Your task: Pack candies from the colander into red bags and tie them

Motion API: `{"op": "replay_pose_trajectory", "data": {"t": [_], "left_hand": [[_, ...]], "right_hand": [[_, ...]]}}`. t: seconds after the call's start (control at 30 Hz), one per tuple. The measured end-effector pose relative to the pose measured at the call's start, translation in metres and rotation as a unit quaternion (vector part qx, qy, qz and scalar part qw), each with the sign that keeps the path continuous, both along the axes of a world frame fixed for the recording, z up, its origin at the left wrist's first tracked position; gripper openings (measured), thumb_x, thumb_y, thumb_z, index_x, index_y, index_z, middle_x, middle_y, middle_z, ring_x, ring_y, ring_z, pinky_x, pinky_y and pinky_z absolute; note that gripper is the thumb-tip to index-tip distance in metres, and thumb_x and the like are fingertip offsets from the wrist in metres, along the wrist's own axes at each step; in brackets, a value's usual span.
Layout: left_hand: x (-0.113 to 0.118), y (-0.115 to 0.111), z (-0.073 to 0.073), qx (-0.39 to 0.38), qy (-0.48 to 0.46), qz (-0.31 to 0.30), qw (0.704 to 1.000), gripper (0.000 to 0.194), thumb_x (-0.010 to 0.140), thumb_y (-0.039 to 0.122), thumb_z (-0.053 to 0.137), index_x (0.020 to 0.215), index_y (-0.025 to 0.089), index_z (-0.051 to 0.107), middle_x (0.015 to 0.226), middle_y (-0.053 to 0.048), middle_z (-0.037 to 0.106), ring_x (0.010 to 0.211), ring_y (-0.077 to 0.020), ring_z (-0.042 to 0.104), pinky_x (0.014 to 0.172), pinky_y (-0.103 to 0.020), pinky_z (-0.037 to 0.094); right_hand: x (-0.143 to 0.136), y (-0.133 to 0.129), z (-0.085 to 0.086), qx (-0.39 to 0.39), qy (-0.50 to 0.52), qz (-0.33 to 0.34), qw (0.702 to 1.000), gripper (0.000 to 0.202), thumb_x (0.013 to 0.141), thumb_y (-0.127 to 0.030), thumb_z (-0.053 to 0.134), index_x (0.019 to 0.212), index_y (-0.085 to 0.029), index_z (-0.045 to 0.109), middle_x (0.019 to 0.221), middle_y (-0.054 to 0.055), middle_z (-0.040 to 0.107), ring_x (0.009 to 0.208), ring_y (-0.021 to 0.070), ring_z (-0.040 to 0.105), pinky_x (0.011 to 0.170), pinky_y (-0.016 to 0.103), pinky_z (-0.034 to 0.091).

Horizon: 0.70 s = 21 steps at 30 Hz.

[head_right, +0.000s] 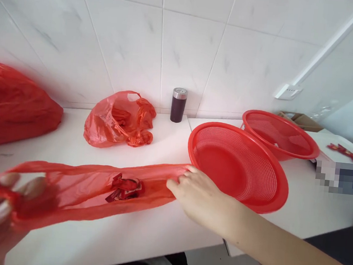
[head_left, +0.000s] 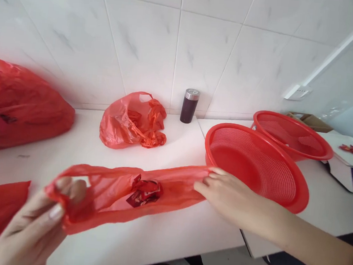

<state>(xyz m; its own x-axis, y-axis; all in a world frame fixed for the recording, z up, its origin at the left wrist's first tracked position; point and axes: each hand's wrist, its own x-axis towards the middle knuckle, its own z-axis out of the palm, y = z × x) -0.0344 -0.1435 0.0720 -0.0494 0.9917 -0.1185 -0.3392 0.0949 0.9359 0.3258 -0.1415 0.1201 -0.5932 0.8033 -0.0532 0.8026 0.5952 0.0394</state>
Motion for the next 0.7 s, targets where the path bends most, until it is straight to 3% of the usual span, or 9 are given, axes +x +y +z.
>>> {"op": "replay_pose_trajectory", "data": {"t": [0.13, 0.23, 0.3, 0.37, 0.47, 0.53, 0.6, 0.7], "left_hand": [[0.019, -0.003, -0.009, 0.065, 0.052, -0.037, 0.996, 0.015, 0.065, 0.04, 0.077, 0.073, 0.03, 0.069, 0.065, -0.002, 0.052, 0.059, -0.0177, 0.045, 0.049, -0.027, 0.045], [0.026, -0.003, -0.014, 0.069, 0.073, -0.124, 0.987, 0.013, 0.072, 0.041, 0.073, 0.076, 0.029, 0.069, 0.068, -0.002, 0.052, 0.061, -0.0167, 0.046, 0.055, -0.027, 0.046], [0.028, -0.002, -0.018, 0.072, 0.074, -0.183, 0.978, 0.012, 0.077, 0.04, 0.069, 0.079, 0.028, 0.069, 0.071, -0.002, 0.053, 0.062, -0.0163, 0.047, 0.057, -0.027, 0.045], [0.029, 0.0, -0.02, 0.071, 0.066, -0.2, 0.975, 0.012, 0.079, 0.04, 0.068, 0.083, 0.028, 0.069, 0.073, -0.002, 0.054, 0.064, -0.0164, 0.048, 0.061, -0.028, 0.046], [0.029, -0.001, -0.019, 0.065, 0.049, -0.184, 0.979, 0.014, 0.077, 0.04, 0.07, 0.084, 0.027, 0.07, 0.072, -0.002, 0.054, 0.064, -0.016, 0.049, 0.061, -0.027, 0.046], [0.029, -0.003, -0.015, 0.053, 0.04, -0.17, 0.983, 0.015, 0.074, 0.04, 0.073, 0.08, 0.027, 0.071, 0.069, -0.001, 0.054, 0.063, -0.0155, 0.048, 0.059, -0.025, 0.046], [0.029, -0.007, -0.011, 0.021, 0.025, -0.135, 0.99, 0.02, 0.068, 0.041, 0.078, 0.082, 0.029, 0.073, 0.071, -0.001, 0.056, 0.066, -0.016, 0.05, 0.061, -0.025, 0.047], [0.029, -0.01, -0.008, -0.054, -0.008, -0.049, 0.997, 0.043, 0.055, 0.041, 0.086, 0.095, 0.034, 0.074, 0.077, 0.001, 0.058, 0.072, -0.0158, 0.052, 0.065, -0.024, 0.05]], "right_hand": [[-0.001, -0.009, 0.011, -0.116, 0.032, -0.024, 0.992, 0.017, 0.086, -0.006, 0.047, 0.08, -0.02, 0.056, 0.069, 0.0, 0.058, 0.071, 0.0167, 0.057, 0.063, 0.027, 0.04], [-0.024, -0.006, 0.016, -0.126, 0.092, -0.023, 0.987, 0.015, 0.095, -0.02, 0.044, 0.087, -0.02, 0.057, 0.077, 0.001, 0.062, 0.07, 0.0157, 0.058, 0.062, 0.027, 0.04], [-0.048, 0.003, 0.003, -0.097, 0.127, -0.018, 0.987, 0.017, 0.097, -0.024, 0.042, 0.1, -0.019, 0.058, 0.089, 0.004, 0.065, 0.076, 0.0176, 0.061, 0.065, 0.028, 0.042], [-0.071, 0.018, -0.021, -0.058, 0.143, -0.02, 0.988, 0.026, 0.097, -0.028, 0.045, 0.12, -0.019, 0.053, 0.105, 0.01, 0.064, 0.088, 0.0221, 0.062, 0.069, 0.031, 0.044], [-0.093, 0.042, -0.053, -0.075, 0.107, -0.043, 0.99, 0.039, 0.092, -0.027, 0.053, 0.13, -0.018, 0.048, 0.112, 0.013, 0.063, 0.095, 0.026, 0.061, 0.07, 0.032, 0.045], [-0.094, 0.053, -0.06, -0.112, 0.086, -0.056, 0.988, 0.036, 0.09, -0.018, 0.05, 0.126, -0.019, 0.051, 0.107, 0.01, 0.066, 0.091, 0.024, 0.063, 0.07, 0.03, 0.045], [-0.085, 0.056, -0.053, -0.13, 0.088, -0.058, 0.986, 0.036, 0.089, -0.012, 0.047, 0.124, -0.021, 0.053, 0.104, 0.008, 0.068, 0.09, 0.0219, 0.064, 0.07, 0.028, 0.044], [-0.067, 0.051, -0.032, -0.16, 0.063, -0.057, 0.983, 0.034, 0.087, -0.009, 0.047, 0.117, -0.02, 0.058, 0.102, 0.008, 0.068, 0.089, 0.0206, 0.065, 0.069, 0.027, 0.044]]}}
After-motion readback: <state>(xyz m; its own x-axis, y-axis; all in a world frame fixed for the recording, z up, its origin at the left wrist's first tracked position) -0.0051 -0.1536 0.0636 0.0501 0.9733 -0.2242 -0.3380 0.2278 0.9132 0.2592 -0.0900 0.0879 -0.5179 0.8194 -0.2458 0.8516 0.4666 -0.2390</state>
